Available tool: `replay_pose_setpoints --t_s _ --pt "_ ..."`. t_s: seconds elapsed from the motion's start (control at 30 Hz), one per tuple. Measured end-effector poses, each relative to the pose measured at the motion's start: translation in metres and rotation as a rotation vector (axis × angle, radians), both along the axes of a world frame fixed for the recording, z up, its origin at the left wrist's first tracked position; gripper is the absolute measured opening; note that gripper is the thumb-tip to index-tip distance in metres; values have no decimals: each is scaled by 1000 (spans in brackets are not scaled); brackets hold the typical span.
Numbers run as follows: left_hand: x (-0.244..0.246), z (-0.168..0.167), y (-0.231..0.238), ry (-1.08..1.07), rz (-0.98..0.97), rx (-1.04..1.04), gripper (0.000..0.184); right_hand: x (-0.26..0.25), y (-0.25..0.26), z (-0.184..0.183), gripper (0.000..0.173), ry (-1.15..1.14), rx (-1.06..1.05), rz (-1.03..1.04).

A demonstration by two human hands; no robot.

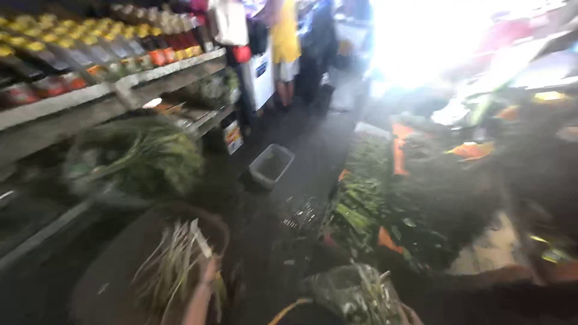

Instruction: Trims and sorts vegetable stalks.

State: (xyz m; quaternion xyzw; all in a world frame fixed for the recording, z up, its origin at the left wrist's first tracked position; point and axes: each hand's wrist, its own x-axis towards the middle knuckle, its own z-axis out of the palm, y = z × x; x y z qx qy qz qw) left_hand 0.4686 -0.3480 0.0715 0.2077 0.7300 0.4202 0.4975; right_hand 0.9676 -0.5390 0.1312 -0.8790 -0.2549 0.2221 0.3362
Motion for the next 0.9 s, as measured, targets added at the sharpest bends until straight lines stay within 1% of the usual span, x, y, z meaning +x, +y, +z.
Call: replay_pose_setpoints --t_s 0.07,0.1,0.13,0.2,0.27,0.3,0.4,0.47,0.53,0.63,0.7,0.73,0.77,0.83,0.87,0.9 --pt "0 -4 -34 40 -39 -201 46 3 -3 2 38 4 -74 99" --pt "-5 -15 -49 87 -70 -289 42 3 -2 2 38 15 -117 148" --pt "-11 -27 -61 132 -99 -355 38 6 1 -1 38 22 -146 191" --pt "-21 -44 -87 220 -166 -439 34 16 2 -20 38 33 -144 247" --pt "-34 -55 -111 281 -192 -438 32 18 3 -38 35 10 -113 295" --pt "-42 -61 -121 303 -192 -415 32 11 7 -37 33 7 -112 299" --pt "-65 -63 -135 332 -221 -351 34 -21 21 -10 31 76 -149 230" --pt "-78 -59 -134 355 -266 -333 39 -18 28 -18 29 117 -138 183" --pt "-85 -52 -131 390 -284 -338 38 -7 27 -28 29 141 -114 167" --pt "-83 -38 -124 420 -245 -346 36 3 21 -16 30 124 -162 143" --pt "-74 -22 -116 421 -240 -344 35 18 18 -11 30 32 -212 188" --pt "-72 -13 -111 431 -246 -354 34 26 21 -11 33 -23 -275 236" --pt "-71 -4 -107 441 -256 -364 34 33 25 -11 39 -70 -397 301" --pt "-76 6 -97 471 -281 -379 34 39 40 -6 60 -126 -731 406" --pt "-82 6 -91 491 -293 -377 33 37 48 -5 72 -140 -837 409" --pt "-88 4 -85 511 -303 -378 33 35 56 -5 78 -156 -875 408"
